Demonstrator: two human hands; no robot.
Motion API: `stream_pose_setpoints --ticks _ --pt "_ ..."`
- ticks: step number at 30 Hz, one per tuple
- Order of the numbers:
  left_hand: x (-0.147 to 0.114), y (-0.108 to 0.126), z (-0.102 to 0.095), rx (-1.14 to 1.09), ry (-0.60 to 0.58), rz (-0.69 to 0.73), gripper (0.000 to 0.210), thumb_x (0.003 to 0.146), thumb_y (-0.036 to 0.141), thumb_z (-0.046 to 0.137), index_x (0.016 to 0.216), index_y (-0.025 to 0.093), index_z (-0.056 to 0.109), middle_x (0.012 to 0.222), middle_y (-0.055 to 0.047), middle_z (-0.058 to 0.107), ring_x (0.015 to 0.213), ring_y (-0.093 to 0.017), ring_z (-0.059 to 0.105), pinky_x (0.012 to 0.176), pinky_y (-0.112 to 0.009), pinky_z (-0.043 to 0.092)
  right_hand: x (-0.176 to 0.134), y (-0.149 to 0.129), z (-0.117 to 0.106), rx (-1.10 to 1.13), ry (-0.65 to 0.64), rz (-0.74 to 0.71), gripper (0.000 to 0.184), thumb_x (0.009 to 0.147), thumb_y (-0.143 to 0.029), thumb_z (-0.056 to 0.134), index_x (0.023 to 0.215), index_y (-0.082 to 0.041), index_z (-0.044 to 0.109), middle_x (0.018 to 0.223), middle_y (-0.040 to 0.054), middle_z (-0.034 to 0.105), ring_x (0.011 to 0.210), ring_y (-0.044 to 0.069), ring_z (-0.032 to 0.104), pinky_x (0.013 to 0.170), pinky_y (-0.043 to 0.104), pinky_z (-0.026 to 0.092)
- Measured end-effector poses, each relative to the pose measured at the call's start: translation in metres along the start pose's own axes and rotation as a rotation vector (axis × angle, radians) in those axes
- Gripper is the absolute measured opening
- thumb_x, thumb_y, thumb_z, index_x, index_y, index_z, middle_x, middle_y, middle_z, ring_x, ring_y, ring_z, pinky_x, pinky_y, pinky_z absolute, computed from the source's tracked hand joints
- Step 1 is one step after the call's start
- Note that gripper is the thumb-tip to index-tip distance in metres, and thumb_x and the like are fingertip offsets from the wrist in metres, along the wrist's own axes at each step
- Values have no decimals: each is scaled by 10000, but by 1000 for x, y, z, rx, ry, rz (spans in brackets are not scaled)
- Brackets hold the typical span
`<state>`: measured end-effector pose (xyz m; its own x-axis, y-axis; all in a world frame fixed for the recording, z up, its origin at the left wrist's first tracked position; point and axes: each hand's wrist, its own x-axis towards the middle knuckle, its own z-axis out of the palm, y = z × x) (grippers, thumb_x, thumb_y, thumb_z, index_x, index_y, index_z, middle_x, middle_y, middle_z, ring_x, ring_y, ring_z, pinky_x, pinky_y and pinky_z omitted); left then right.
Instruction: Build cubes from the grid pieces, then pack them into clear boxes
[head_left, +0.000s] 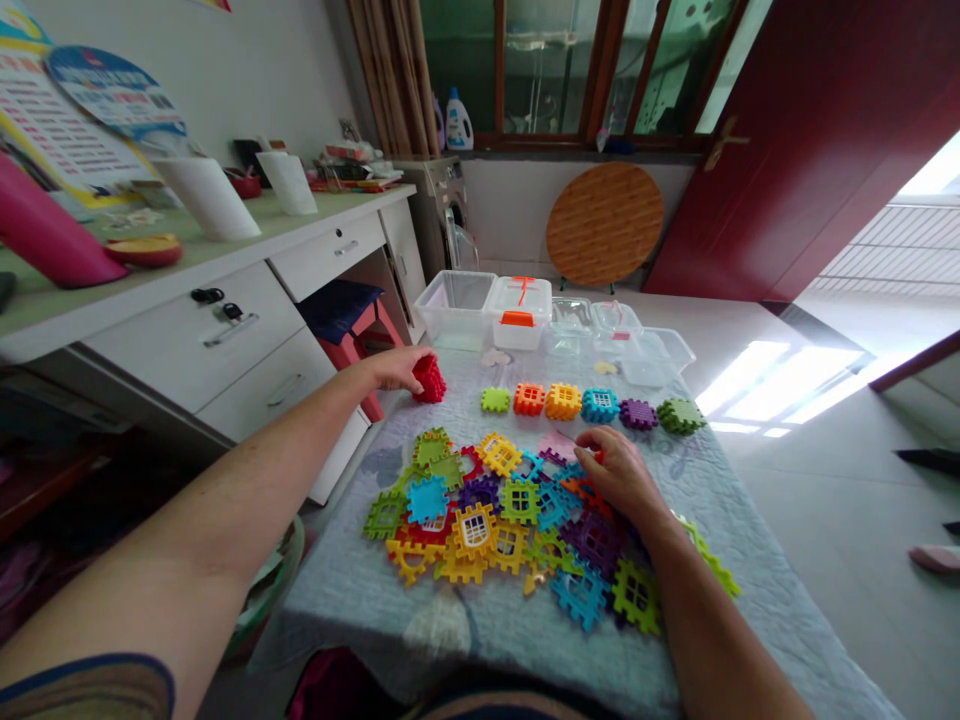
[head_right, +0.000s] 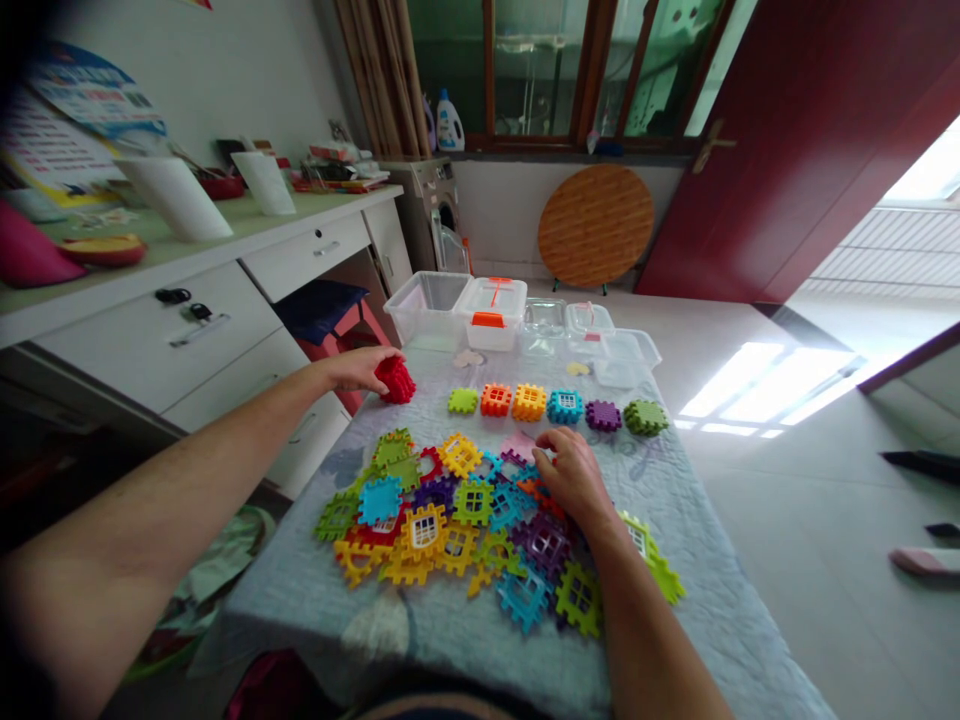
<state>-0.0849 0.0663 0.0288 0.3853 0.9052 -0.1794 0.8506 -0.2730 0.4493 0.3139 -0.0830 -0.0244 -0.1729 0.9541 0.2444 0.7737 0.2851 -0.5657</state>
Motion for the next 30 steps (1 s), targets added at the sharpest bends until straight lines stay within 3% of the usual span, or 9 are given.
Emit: stream_pose_setpoints --ticks 3,5,10,14,17,19,24,30 --pt "5 -9 4 -27 -37 14 651 514 256 710 1141 167 560 1025 -54 678 908 -240 636 789 -300 492 0 0 -1 -2 -3 1 183 812 -303 505 807 -191 650 823 55 640 814 203 585 771 326 427" --pt "5 -10 3 -7 7 39 746 505 284 724 1214 163 526 1116 -80 642 994 -263 620 853 -323 488 0 0 -2 7 14 2 183 805 -304 510 809 -191 654 828 57 646 816 203 589 774 327 432" --pt "-16 14 -2 179 319 115 938 480 383 801 1335 179 471 1371 -144 437 1303 -360 398 1104 -445 315 2 4 -12 102 90 41 205 800 -349 530 835 -199 666 839 56 673 790 195 610 777 334 460" --pt "-61 53 7 218 496 230 748 678 444 713 1334 174 475 1408 -145 404 1345 -340 345 1143 -480 245 3 13 -34 210 191 126 255 789 -413 571 880 -196 669 854 55 696 790 200 631 785 352 484" --pt "-95 71 32 134 388 292 428 824 430 588 1182 196 573 1246 -100 570 1237 -276 479 1113 -431 320 -1 23 -56 220 204 162 292 789 -439 592 930 -195 670 894 64 703 809 206 637 791 365 491" --pt "-111 71 55 48 333 232 388 862 472 540 1128 195 597 1234 -98 589 1189 -264 526 1081 -403 369 -8 29 -68 181 156 158 305 797 -443 592 961 -197 667 901 70 702 796 206 634 772 364 496" --pt "-121 53 108 -200 424 -4 512 876 587 441 1134 175 601 1239 -116 589 1191 -280 538 1073 -418 384 -28 18 -75 -26 -37 67 271 817 -413 578 965 -208 675 939 78 704 830 215 637 771 362 488" --pt "-105 61 125 -414 402 -80 550 866 620 446 1130 168 615 1165 -87 648 1126 -276 578 1027 -398 414 -24 -34 -39 -132 -271 -146 189 863 -290 562 988 -192 665 981 79 683 956 212 613 889 350 447"
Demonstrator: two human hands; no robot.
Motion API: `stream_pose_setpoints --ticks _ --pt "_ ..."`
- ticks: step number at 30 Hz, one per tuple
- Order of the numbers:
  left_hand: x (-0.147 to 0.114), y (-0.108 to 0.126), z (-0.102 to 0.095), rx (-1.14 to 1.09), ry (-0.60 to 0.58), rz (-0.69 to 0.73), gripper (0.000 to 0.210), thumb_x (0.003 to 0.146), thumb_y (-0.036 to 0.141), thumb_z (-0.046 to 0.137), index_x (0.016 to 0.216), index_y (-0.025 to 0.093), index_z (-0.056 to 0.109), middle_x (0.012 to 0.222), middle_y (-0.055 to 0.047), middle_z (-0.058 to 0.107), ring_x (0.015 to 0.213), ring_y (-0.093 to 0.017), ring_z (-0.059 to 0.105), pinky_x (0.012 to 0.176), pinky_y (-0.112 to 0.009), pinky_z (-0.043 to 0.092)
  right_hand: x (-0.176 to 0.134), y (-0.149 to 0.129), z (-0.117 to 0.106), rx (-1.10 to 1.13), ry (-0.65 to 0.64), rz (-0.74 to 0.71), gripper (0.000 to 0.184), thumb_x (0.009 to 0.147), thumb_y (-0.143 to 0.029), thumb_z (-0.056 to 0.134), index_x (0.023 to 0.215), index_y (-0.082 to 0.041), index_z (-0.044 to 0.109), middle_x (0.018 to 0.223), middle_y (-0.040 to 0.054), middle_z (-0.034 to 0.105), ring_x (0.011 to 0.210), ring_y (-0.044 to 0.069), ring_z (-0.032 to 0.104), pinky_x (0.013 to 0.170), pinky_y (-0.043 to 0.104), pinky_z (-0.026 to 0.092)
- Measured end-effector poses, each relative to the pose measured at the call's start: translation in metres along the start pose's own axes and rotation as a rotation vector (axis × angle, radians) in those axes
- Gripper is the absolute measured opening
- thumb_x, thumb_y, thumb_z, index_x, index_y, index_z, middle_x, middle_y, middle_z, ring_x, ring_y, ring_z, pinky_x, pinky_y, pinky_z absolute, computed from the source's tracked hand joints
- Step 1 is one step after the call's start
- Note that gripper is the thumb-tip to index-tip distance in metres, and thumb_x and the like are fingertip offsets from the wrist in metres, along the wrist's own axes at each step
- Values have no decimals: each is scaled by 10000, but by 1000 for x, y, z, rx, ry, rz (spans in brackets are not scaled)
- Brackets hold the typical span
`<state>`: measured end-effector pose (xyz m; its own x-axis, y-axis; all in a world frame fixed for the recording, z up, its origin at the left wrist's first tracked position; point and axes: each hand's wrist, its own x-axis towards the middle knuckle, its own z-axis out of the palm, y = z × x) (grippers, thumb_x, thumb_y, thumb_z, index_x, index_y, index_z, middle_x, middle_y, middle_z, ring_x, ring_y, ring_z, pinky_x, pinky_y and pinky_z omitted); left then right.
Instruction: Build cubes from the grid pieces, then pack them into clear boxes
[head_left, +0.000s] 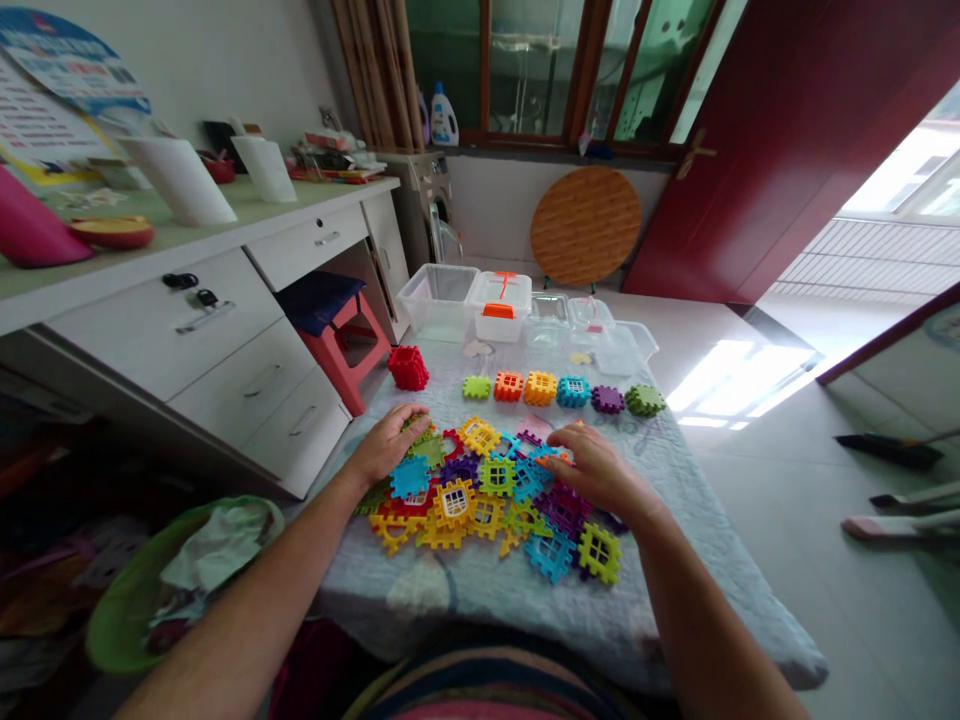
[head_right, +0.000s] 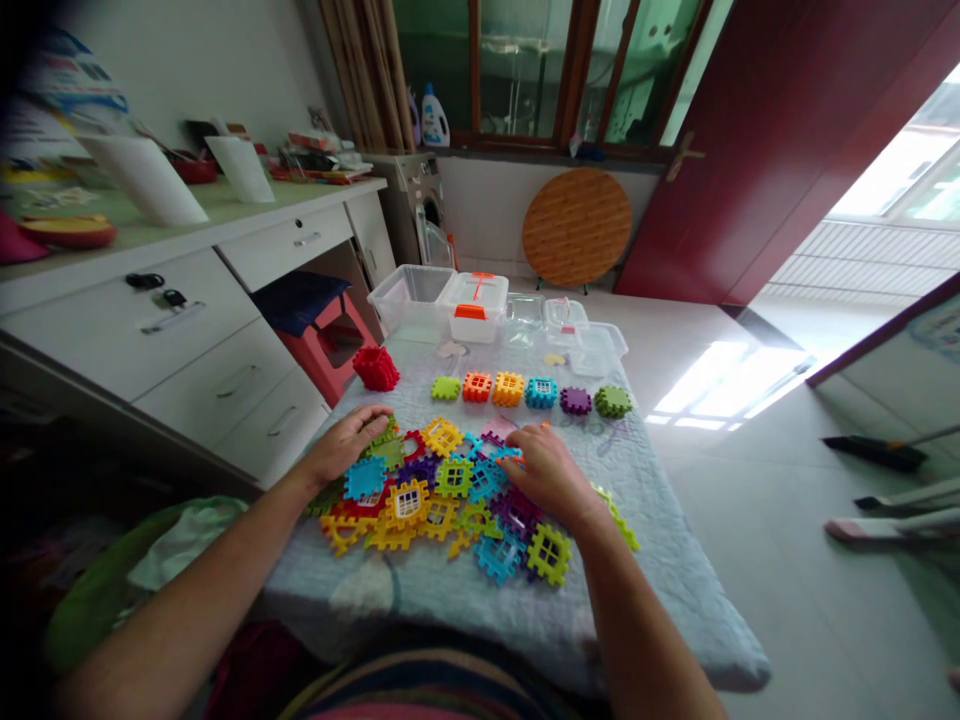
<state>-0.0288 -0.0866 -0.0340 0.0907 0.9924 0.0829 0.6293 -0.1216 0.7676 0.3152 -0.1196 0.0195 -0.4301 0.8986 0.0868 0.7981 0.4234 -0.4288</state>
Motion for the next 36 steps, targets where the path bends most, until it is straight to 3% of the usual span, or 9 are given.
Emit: stream_pose_setpoints --ticks 4,10,18,22,26,31,33,36 --pt "1 4 2 -114 -60 -30 579 838 630 512 1171 168 618 1107 -72 677 1035 -266 615 939 -375 461 35 -34 15 -64 -86 -52 212 853 -243 571 1033 -167 652 1021 93 669 978 206 599 888 322 435" --pt "-6 -2 -6 -381 -139 -56 568 810 608 591 1175 175 631 1200 -79 653 1024 -249 612 883 -343 481 81 -70 43 -208 -144 11 392 783 -427 631 1065 -154 614 1089 148 637 1015 275 582 834 366 457" --pt "-4 -8 -9 -569 -188 -82 557 781 543 670 1197 179 612 1190 -83 644 998 -234 619 868 -348 497 94 -67 64 -209 -175 107 400 760 -431 631 1044 -151 593 1139 177 584 1015 282 581 838 375 455" --pt "-4 -8 -10 -533 -189 -66 552 783 537 672 1191 170 612 1183 -86 646 1003 -230 616 882 -351 494 97 -68 63 -210 -138 117 469 763 -516 619 1056 -151 583 1143 186 580 1032 320 567 853 432 445" --pt "-5 -7 -10 -492 -153 -49 574 761 574 673 1165 168 630 1133 -80 667 974 -227 620 856 -343 499 100 -67 61 -201 -124 110 417 738 -465 647 1024 -164 602 1114 170 599 1026 315 564 852 422 439" --pt "-6 -7 -8 -558 -150 -89 584 819 626 568 1174 166 623 945 -55 692 794 -203 631 716 -315 502 91 -47 33 10 -98 86 284 745 -322 613 985 -173 640 951 81 659 848 204 592 725 300 430" --pt "-6 -7 -6 -559 -142 -86 582 834 644 529 1154 168 632 941 -53 694 815 -215 632 732 -318 499 80 -36 16 111 -182 87 186 785 -313 565 881 -178 648 793 32 645 695 150 558 612 262 389" --pt "-6 -8 -4 -493 -115 -63 592 835 658 515 1121 156 646 981 -61 696 867 -229 621 772 -322 489 64 -22 0 210 -351 63 217 846 -312 494 747 -175 629 689 3 602 605 113 503 552 244 343"
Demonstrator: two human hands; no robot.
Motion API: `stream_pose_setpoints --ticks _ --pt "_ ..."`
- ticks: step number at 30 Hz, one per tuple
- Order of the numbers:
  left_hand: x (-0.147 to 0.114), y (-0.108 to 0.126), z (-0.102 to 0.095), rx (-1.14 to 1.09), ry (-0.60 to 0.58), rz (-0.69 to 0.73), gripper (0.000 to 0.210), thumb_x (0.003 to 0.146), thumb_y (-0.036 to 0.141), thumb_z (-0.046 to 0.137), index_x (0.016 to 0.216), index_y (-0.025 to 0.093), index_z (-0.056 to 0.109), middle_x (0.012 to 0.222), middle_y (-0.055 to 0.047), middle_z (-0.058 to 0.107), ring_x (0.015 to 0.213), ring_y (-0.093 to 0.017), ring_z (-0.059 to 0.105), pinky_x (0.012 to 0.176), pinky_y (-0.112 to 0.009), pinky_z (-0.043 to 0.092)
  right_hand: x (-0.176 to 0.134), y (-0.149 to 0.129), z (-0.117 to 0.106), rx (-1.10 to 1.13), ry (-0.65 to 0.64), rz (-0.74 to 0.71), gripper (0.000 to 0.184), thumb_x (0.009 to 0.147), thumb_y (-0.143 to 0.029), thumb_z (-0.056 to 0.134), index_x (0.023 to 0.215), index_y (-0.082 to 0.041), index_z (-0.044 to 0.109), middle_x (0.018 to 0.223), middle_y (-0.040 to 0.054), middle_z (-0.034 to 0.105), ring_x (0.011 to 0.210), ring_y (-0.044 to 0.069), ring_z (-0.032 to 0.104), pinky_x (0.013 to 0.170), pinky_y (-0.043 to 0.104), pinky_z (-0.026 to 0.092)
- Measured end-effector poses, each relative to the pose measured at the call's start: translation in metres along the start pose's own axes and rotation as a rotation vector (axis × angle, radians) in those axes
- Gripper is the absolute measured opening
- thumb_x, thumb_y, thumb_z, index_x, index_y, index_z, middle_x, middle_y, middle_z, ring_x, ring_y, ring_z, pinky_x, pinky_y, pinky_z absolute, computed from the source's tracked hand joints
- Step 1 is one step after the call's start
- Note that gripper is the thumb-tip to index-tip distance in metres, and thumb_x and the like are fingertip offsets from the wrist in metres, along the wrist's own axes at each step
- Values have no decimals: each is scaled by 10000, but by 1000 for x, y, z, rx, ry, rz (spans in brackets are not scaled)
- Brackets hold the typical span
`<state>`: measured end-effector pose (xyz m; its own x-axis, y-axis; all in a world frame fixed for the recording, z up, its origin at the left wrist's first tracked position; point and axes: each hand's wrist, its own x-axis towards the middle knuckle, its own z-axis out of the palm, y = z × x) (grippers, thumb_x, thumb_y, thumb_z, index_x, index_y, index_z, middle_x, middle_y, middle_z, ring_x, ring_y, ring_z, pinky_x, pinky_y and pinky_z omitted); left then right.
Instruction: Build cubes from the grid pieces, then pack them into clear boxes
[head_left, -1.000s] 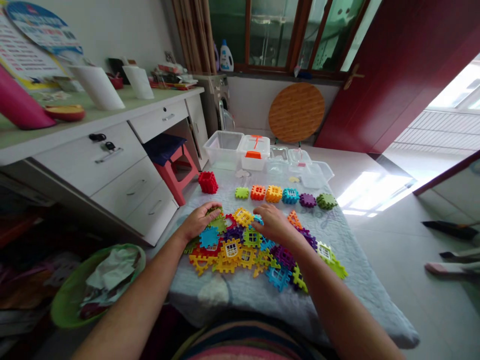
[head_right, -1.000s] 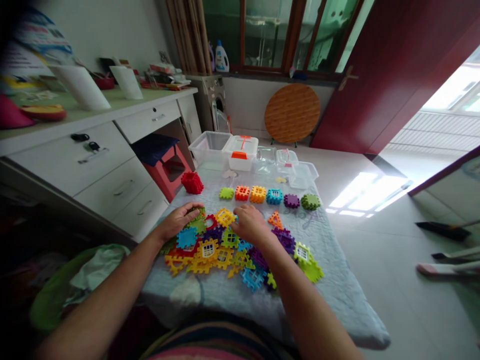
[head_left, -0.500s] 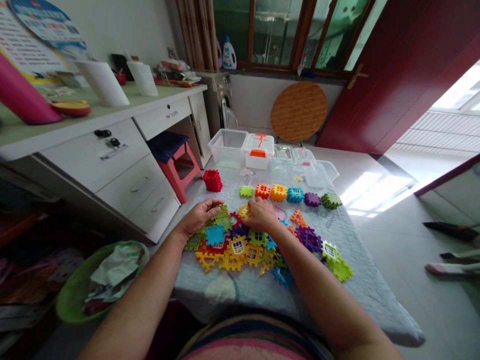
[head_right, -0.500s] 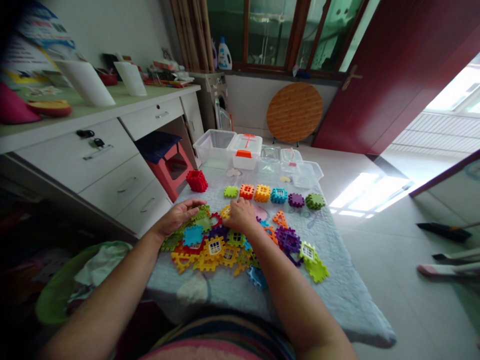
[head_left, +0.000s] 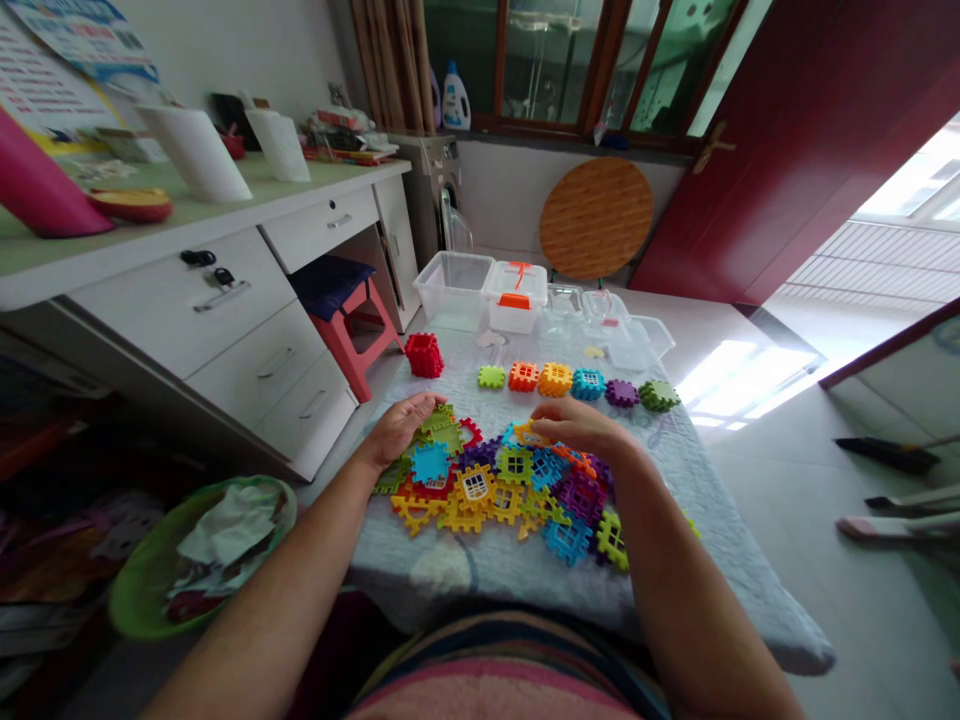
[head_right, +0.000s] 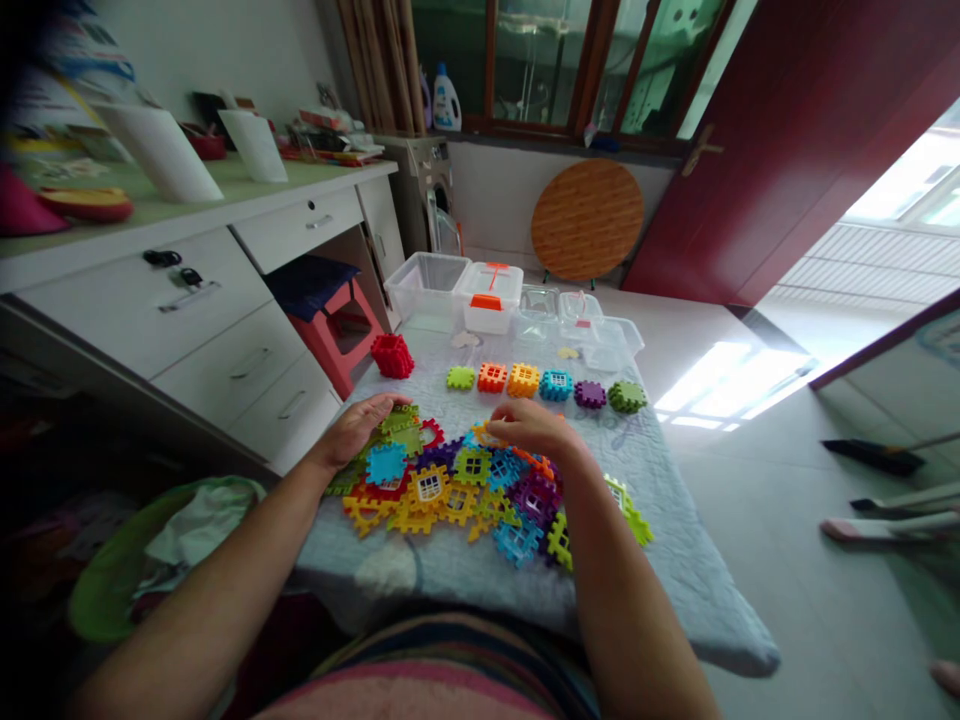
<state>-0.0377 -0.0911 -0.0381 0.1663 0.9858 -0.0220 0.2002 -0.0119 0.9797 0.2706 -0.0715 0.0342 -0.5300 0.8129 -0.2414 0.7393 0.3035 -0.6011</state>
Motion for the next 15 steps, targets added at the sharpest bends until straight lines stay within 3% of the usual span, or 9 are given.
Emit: stream_pose_setpoints --ticks 3,8,12,15 --pt "0 -1 1 42 -1 7 601 839 664 506 1127 154 643 977 -56 697 856 -221 616 773 -318 486 -10 10 -1 -6 -7 -3 281 894 -288 424 711 -172 604 673 0 586 600 109 486 557 242 336" --pt "-1 1 1 91 18 -6 600 831 663 514 1120 154 648 898 -44 686 791 -205 606 723 -303 486 -17 12 6 -113 200 60 261 916 -322 438 884 -175 652 868 60 645 791 172 566 687 277 399" --pt "-1 4 3 118 45 4 576 810 649 548 1089 159 662 900 -45 680 815 -211 605 732 -302 488 -29 5 16 -163 275 37 335 810 -304 610 1120 -178 621 1090 112 590 1024 241 542 876 348 416" --pt "-1 6 4 145 67 16 561 790 644 568 1060 164 676 942 -48 685 850 -215 605 765 -304 487 -34 6 26 -176 239 -59 430 739 -250 674 1159 -208 592 1108 88 554 1005 226 533 893 351 420"
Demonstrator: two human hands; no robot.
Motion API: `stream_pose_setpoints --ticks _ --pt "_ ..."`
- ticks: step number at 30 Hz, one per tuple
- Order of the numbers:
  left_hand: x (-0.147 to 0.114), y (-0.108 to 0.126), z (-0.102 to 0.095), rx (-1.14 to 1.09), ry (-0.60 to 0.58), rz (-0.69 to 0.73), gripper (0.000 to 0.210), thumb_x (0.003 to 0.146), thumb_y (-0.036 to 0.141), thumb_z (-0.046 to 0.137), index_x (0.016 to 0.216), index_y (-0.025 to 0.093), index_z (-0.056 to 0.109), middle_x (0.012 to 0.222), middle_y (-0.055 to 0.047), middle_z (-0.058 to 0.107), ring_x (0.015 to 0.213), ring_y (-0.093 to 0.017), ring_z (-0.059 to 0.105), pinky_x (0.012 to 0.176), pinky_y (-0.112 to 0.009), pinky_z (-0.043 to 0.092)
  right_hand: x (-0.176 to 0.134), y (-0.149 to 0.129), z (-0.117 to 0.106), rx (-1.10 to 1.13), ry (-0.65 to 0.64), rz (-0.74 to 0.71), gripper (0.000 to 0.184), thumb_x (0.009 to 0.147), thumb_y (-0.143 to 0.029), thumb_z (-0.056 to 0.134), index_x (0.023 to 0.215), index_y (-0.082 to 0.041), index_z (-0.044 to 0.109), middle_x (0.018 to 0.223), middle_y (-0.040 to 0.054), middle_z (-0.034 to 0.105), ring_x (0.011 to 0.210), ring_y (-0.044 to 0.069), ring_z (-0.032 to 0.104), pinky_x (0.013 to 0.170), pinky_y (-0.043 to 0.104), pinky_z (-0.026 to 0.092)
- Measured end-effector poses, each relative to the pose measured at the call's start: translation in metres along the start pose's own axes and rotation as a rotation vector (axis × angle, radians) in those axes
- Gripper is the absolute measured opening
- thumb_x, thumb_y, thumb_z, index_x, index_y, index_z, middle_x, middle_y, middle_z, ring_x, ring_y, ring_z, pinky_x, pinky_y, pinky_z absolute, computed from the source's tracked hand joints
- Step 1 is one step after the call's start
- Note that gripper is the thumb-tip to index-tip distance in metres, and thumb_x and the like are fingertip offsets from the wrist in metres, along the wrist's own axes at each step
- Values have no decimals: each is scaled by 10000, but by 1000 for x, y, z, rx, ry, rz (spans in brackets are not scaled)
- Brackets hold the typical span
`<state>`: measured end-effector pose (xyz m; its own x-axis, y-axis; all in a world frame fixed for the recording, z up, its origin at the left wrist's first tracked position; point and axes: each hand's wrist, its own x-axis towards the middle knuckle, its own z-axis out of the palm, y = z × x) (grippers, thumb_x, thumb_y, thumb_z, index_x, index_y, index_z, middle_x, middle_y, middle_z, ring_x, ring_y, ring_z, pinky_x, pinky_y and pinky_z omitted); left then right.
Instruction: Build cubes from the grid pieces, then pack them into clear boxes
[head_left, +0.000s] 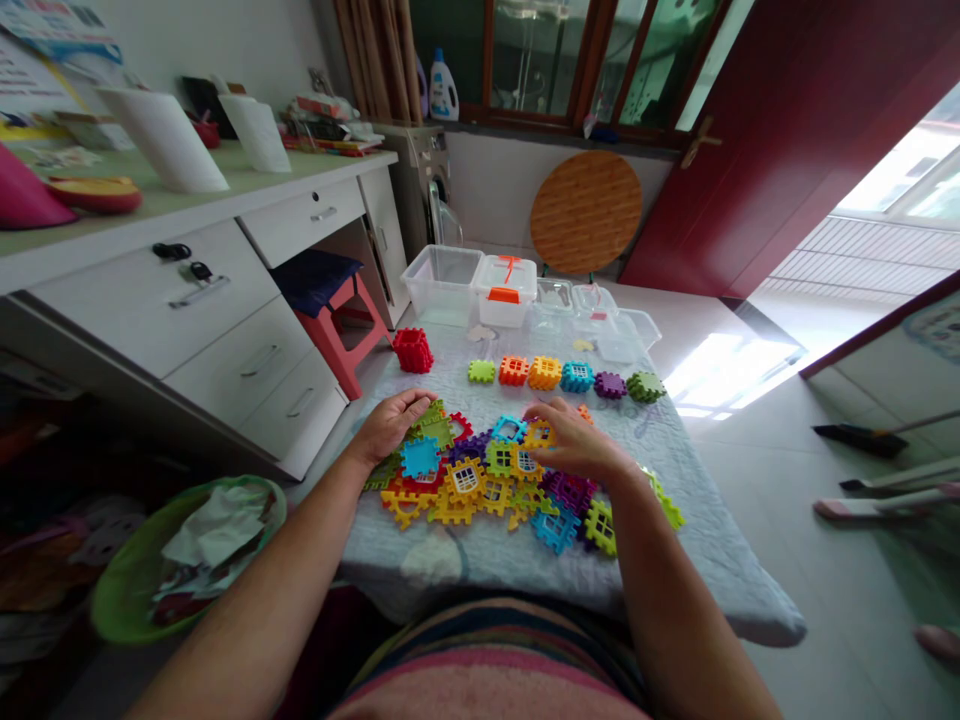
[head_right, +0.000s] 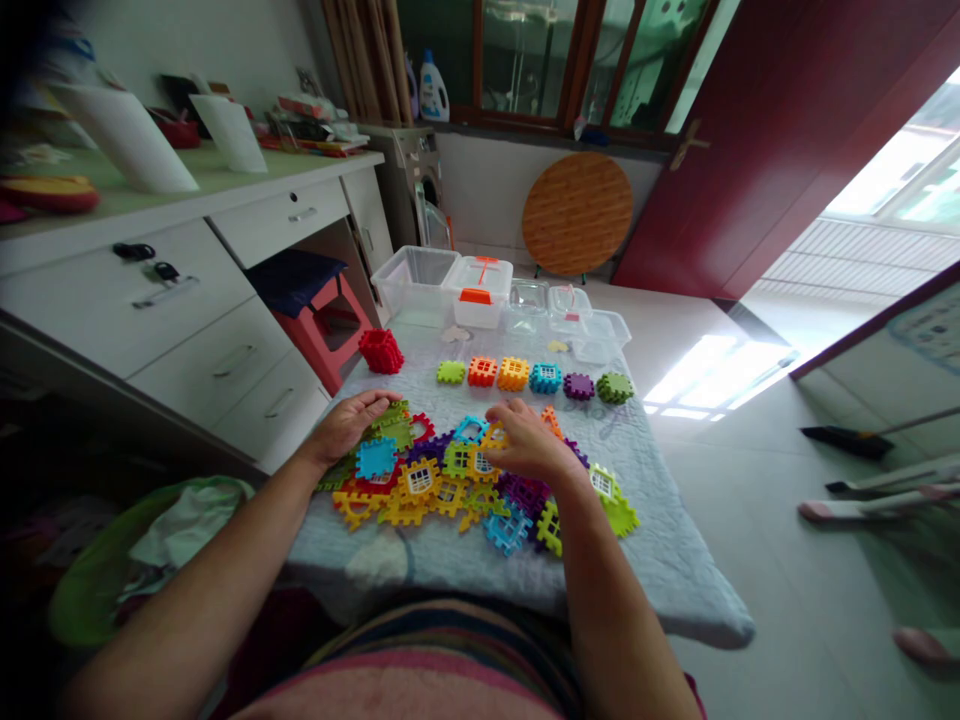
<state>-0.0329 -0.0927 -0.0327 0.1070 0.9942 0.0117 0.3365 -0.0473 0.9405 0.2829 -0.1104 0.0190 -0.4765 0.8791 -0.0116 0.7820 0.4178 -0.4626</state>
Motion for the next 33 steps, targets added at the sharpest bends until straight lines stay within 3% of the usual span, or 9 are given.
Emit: stream_pose_setpoints --ticks 6,9,12,16,20,23,28,33 --pt "2 -6 -1 51 -24 12 508 804 594 577 1081 178 669 917 -19 678 777 -175 585 713 -265 472 -4 9 4 -58 139 29 317 776 -155 601 1092 -189 601 1074 91 564 1018 229 519 907 368 401" --pt "2 -9 -1 63 -21 19 495 807 575 582 1090 178 665 901 -18 671 745 -165 572 683 -258 467 -11 3 -1 -22 45 -30 188 782 -183 632 969 -193 622 991 64 583 946 203 534 880 343 410" --pt "3 -9 -1 68 -19 20 501 794 573 595 1090 176 668 896 -22 670 728 -162 569 670 -259 467 -17 -9 1 -31 -34 -74 257 745 -249 717 977 -203 617 1012 64 577 952 210 520 877 343 412" --pt "3 -11 -1 81 -9 37 508 780 569 607 1094 175 676 922 -30 685 734 -166 586 682 -268 477 -18 -16 12 -125 -49 -21 417 691 -292 769 1063 -199 605 1071 95 555 993 249 493 862 363 411" --pt "4 -15 -2 101 -2 63 474 799 548 598 1086 181 681 957 -34 693 788 -175 604 733 -272 481 -15 -13 18 -125 -34 -44 313 746 -236 687 1055 -212 649 1053 87 569 979 235 507 861 352 405" --pt "4 -15 -2 102 2 64 467 799 543 601 1080 179 682 953 -33 692 799 -179 605 747 -276 481 -13 -14 15 -47 12 -100 151 842 -206 580 947 -201 688 963 73 599 928 204 531 871 344 404" --pt "3 -11 -1 113 -3 51 474 800 541 599 1093 176 675 934 -32 684 765 -173 592 718 -276 481 -10 -17 12 167 178 -97 224 928 -286 502 806 -191 665 894 59 602 879 181 552 831 321 420" --pt "3 -11 -2 117 -8 50 476 804 538 598 1098 171 672 933 -34 683 767 -174 588 721 -276 474 -7 -4 15 477 358 107 217 881 -329 509 1023 -194 602 695 -26 528 631 131 496 615 255 397"
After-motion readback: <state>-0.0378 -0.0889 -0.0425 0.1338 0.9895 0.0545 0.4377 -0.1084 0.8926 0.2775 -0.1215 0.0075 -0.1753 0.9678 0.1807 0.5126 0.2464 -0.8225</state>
